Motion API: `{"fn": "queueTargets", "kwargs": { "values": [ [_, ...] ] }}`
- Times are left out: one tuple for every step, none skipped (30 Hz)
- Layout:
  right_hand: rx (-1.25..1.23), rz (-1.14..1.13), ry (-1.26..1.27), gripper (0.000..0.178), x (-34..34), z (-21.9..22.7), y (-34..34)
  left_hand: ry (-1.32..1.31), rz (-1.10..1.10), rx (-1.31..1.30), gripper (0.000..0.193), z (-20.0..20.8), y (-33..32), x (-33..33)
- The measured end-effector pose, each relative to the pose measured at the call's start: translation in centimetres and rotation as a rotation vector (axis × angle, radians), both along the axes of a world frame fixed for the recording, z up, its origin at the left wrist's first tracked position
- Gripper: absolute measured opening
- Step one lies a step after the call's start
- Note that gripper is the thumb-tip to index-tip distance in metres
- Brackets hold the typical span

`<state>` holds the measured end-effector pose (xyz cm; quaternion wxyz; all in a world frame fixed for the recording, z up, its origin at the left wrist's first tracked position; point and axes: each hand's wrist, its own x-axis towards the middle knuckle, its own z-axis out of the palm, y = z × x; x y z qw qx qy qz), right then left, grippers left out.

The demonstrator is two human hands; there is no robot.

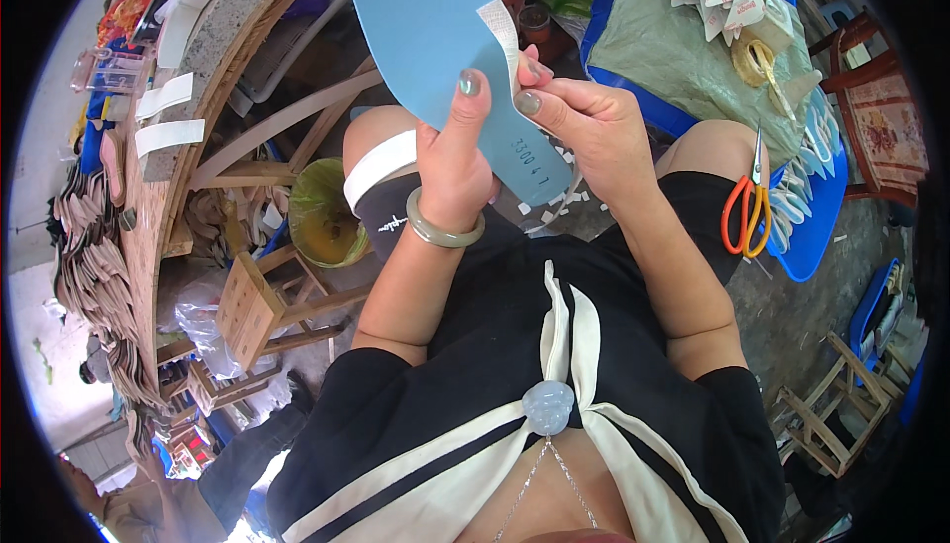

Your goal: Applying white adhesive strips to blue shoe soles in a workshop.

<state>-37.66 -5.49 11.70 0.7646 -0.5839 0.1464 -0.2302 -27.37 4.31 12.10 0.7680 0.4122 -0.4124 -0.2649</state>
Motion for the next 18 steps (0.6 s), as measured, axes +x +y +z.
{"fn": "queueTargets", "kwargs": {
  "values": [
    [0.000, 0.000, 0.001, 0.017, 0.0, 0.1, 0.1, 0.001, 0.000, 0.000, 0.051, 0.0, 0.0, -0.2],
    [-0.227, -0.034, 0.000, 0.016, 0.0, 0.3, 0.3, 0.066, 0.006, 0.050, 0.050, 0.1, 0.1, -0.7],
    [-0.455, -0.067, -0.001, 0.015, 0.0, 0.3, 0.4, 0.132, 0.012, 0.099, 0.049, 0.2, 0.0, -1.0],
    [-0.455, -0.068, 0.002, 0.015, 0.0, 0.3, 0.3, 0.135, 0.011, 0.099, 0.049, 0.4, -0.1, -1.2],
    [-0.614, -0.108, -0.059, 0.015, 0.1, 0.2, 0.1, 0.213, 0.016, 0.071, 0.048, 0.7, -0.2, -1.4],
    [-0.772, -0.148, -0.121, 0.016, 0.2, 0.1, -0.2, 0.292, 0.022, 0.043, 0.047, 0.8, -0.3, -1.5],
    [-0.773, -0.153, -0.117, 0.016, 0.5, -0.2, -1.0, 0.294, 0.016, 0.043, 0.047, 0.9, -0.4, -1.5],
    [-0.722, -0.068, -0.167, 0.015, 1.0, -0.5, -2.2, 0.324, -0.017, 0.063, 0.051, 1.0, -0.5, -1.5],
    [-0.670, 0.017, -0.217, 0.014, 1.1, -0.8, -2.8, 0.354, -0.051, 0.083, 0.056, 1.0, -0.4, -1.4],
    [-0.210, 0.055, -0.120, 0.012, 1.2, 0.5, -2.2, 0.342, -0.102, 0.200, 0.057, 0.9, 0.3, -1.0],
    [-0.211, 0.055, -0.118, 0.012, 1.3, 1.0, -2.3, 0.344, -0.103, 0.199, 0.057, 0.7, 0.5, -1.1],
    [-0.318, 0.064, -0.067, 0.011, 1.3, 1.2, -2.4, 0.370, -0.093, 0.212, 0.057, 0.6, 0.5, -1.1],
    [-0.425, 0.071, -0.019, 0.015, 1.4, 1.3, -2.4, 0.394, -0.083, 0.226, 0.056, 0.7, 0.6, -1.1],
    [-0.485, 0.089, -0.189, 0.016, 2.0, 0.8, -2.5, 0.411, -0.037, 0.237, 0.057, 0.4, 0.7, -0.8],
    [-0.484, 0.089, -0.189, 0.016, 1.8, 0.9, -2.5, 0.411, -0.038, 0.238, 0.057, 0.4, 0.8, -0.2],
    [-0.462, 0.172, -0.132, 0.017, 1.5, 1.1, -2.6, 0.408, -0.079, 0.280, 0.056, 0.5, 0.9, 0.3],
    [-0.439, 0.255, -0.075, 0.020, 1.3, 1.3, -2.6, 0.405, -0.121, 0.322, 0.055, 0.7, 1.1, 0.7],
    [-0.189, 0.263, -0.054, 0.017, 1.4, 1.5, -2.8, 0.421, -0.071, 0.437, 0.054, 1.0, 1.4, 0.7]
  ]
}}
